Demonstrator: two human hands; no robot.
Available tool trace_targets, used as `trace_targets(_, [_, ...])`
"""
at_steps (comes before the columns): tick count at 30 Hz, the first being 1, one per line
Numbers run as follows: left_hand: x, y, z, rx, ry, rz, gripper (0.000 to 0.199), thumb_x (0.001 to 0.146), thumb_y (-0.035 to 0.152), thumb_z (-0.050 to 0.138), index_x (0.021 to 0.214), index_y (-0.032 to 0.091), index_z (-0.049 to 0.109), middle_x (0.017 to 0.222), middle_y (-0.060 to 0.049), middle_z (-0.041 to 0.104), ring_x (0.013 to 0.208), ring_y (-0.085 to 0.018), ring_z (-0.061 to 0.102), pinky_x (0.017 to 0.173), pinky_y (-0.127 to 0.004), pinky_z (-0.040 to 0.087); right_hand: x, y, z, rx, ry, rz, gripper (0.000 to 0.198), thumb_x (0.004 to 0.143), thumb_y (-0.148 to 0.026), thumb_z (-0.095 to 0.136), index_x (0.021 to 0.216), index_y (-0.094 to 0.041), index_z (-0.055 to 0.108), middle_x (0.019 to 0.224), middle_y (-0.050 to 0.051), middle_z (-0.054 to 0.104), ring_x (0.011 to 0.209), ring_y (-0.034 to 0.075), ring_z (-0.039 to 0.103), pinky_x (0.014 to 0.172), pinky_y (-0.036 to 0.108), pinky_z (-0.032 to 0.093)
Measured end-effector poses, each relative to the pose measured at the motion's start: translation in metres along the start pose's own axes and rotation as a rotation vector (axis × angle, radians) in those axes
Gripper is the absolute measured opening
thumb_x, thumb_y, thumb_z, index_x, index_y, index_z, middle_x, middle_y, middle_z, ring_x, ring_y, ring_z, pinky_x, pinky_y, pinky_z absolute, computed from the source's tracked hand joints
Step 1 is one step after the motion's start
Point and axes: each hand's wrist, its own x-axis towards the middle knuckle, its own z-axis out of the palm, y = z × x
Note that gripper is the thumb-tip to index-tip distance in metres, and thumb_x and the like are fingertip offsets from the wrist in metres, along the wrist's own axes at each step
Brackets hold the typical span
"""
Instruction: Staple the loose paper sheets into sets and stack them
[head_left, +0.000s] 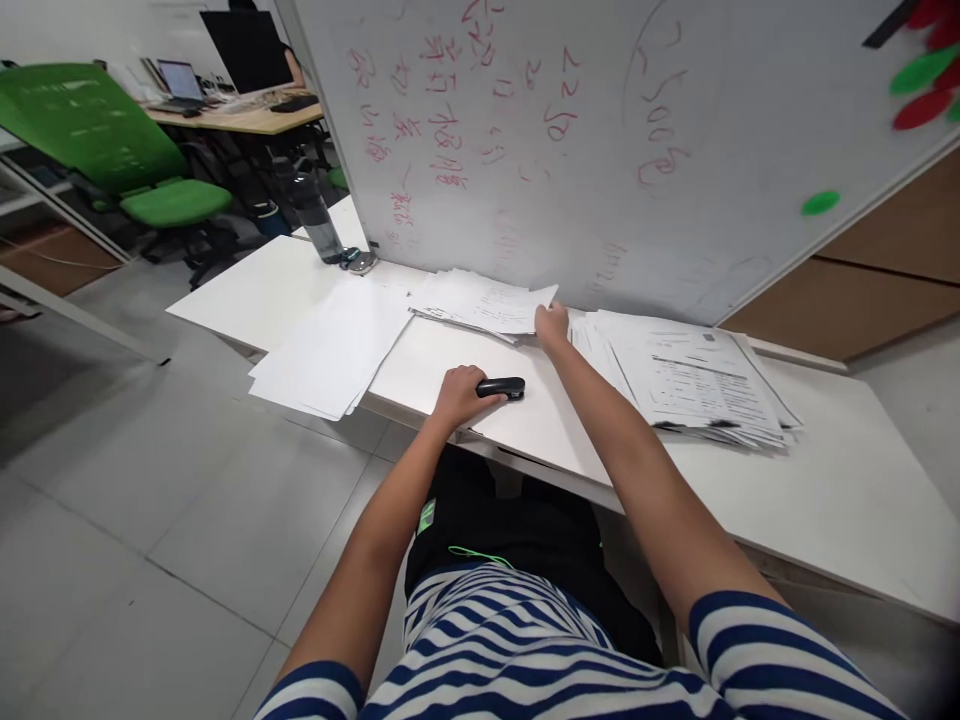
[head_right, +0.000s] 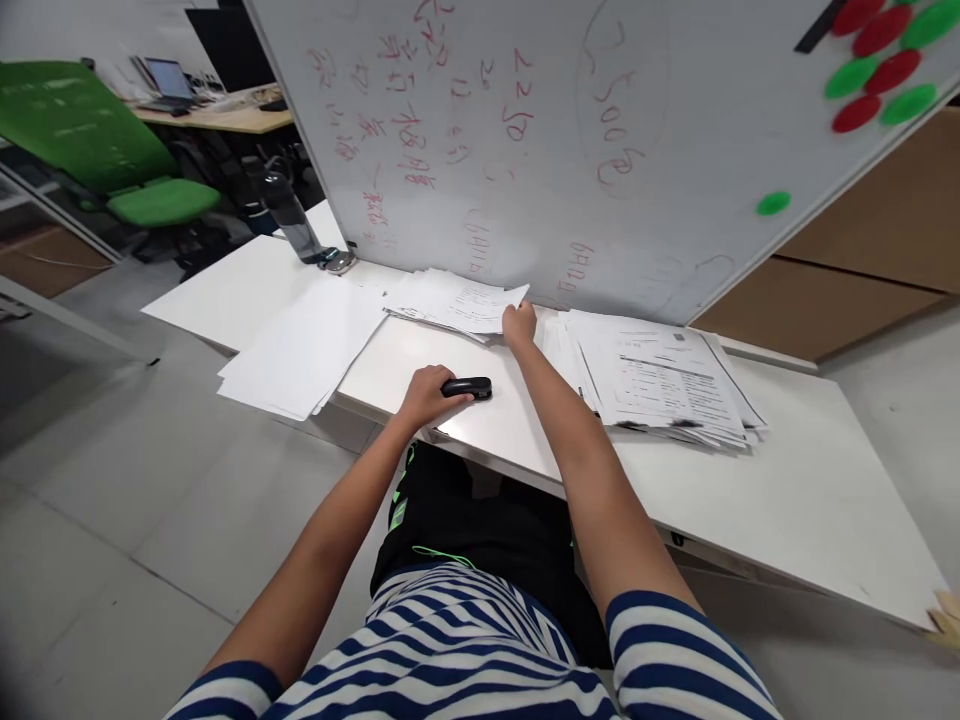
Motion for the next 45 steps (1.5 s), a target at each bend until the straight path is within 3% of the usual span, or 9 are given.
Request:
trace_targets(5, [0.001,-0.003,0.004,-0.008,0.03,0.007,0.041,0.081,0.059,0.071,0.085,0.019,0.065,0.088,-0.007,0.068,0.088,-0.024,0.062,0.08,-0.037,0.041,-0.006,0.003,0.012,-0.039,-0.019,0.1,0.07,0.086,-0.026,0.051,0.15,-0.005,0.032,0.145,0.022,0.052,0.13,0.029,0.054,0.112,0.042,0.041])
trace_targets(9, [0.001,-0.003,0.004,-0.004,0.025,0.004,0.04,0.081,0.058,0.071,0.086,0.019,0.066,0.088,-0.006,0.068,0.087,-0.023,0.061,0.078,-0.036,0.041,-0.001,-0.008,0.019,-0.216,-0.206,0.085,0.091,0.089,-0.032,0.053,0.16,-0.006,0.002,0.163,0.02,0.029,0.147,0.027,0.036,0.121,0.041,0.03])
trace_targets(12, [0.001,-0.002,0.002,0.005,0.018,-0.012,0.041,0.08,0.059,0.072,0.086,0.019,0.066,0.09,-0.007,0.069,0.087,-0.023,0.061,0.078,-0.036,0.041,0.001,-0.014,0.022,-0.414,-0.29,0.044,0.1,0.088,-0.04,0.056,0.16,-0.007,-0.005,0.168,0.02,0.014,0.155,0.032,0.015,0.123,0.052,0.02])
trace_targets(15, [0.001,-0.002,0.001,0.012,0.02,-0.015,0.041,0.08,0.06,0.071,0.087,0.019,0.067,0.09,-0.007,0.069,0.087,-0.023,0.061,0.077,-0.036,0.041,-0.006,-0.011,0.014,-0.566,-0.215,-0.009,0.1,0.09,-0.045,0.054,0.16,-0.009,-0.008,0.169,0.019,-0.001,0.156,0.035,-0.005,0.121,0.063,0.008])
trace_targets(19, [0.001,-0.005,0.001,-0.01,0.054,0.001,0.041,0.08,0.06,0.07,0.084,0.02,0.066,0.085,-0.007,0.067,0.082,-0.023,0.06,0.072,-0.034,0.04,-0.033,0.007,-0.025,-0.728,-0.013,-0.063,0.093,0.093,-0.047,0.046,0.16,-0.009,-0.005,0.168,0.022,-0.007,0.155,0.038,-0.01,0.117,0.07,0.006])
trace_targets(24, [0.003,-0.011,0.002,-0.044,0.074,-0.017,0.04,0.08,0.06,0.07,0.084,0.021,0.066,0.082,-0.007,0.065,0.079,-0.023,0.059,0.069,-0.034,0.039,-0.082,0.032,-0.119,-0.874,0.114,-0.055,0.079,0.095,-0.051,0.038,0.161,-0.016,0.011,0.169,0.019,0.001,0.155,0.038,-0.006,0.116,0.072,0.003])
trace_targets(30, [0.006,-0.012,0.002,-0.037,0.048,-0.032,0.038,0.081,0.06,0.068,0.087,0.022,0.067,0.087,-0.007,0.067,0.083,-0.024,0.06,0.071,-0.035,0.041,-0.111,0.059,-0.208,-0.889,0.052,0.29,0.079,0.094,-0.061,0.038,0.157,-0.014,0.027,0.167,0.021,0.017,0.154,0.04,0.009,0.117,0.07,0.008])
trace_targets(38, [0.004,-0.002,-0.004,-0.057,0.011,-0.129,0.043,0.078,0.063,0.067,0.091,0.022,0.066,0.09,-0.007,0.067,0.086,-0.025,0.06,0.07,-0.035,0.042,-0.12,0.058,-0.218,-0.957,0.018,0.165,0.058,0.099,-0.052,0.035,0.138,-0.011,0.05,0.151,0.024,0.047,0.135,0.036,0.045,0.102,0.049,0.039])
trace_targets(45, [0.004,0.0,-0.004,-0.067,0.017,-0.159,0.043,0.077,0.062,0.067,0.092,0.022,0.065,0.091,-0.006,0.067,0.087,-0.025,0.061,0.072,-0.035,0.044,-0.113,0.055,-0.235,-1.027,0.027,0.17,0.044,0.1,-0.031,0.038,0.139,-0.012,0.047,0.108,0.018,0.072,0.098,0.03,0.067,0.081,0.036,0.043])
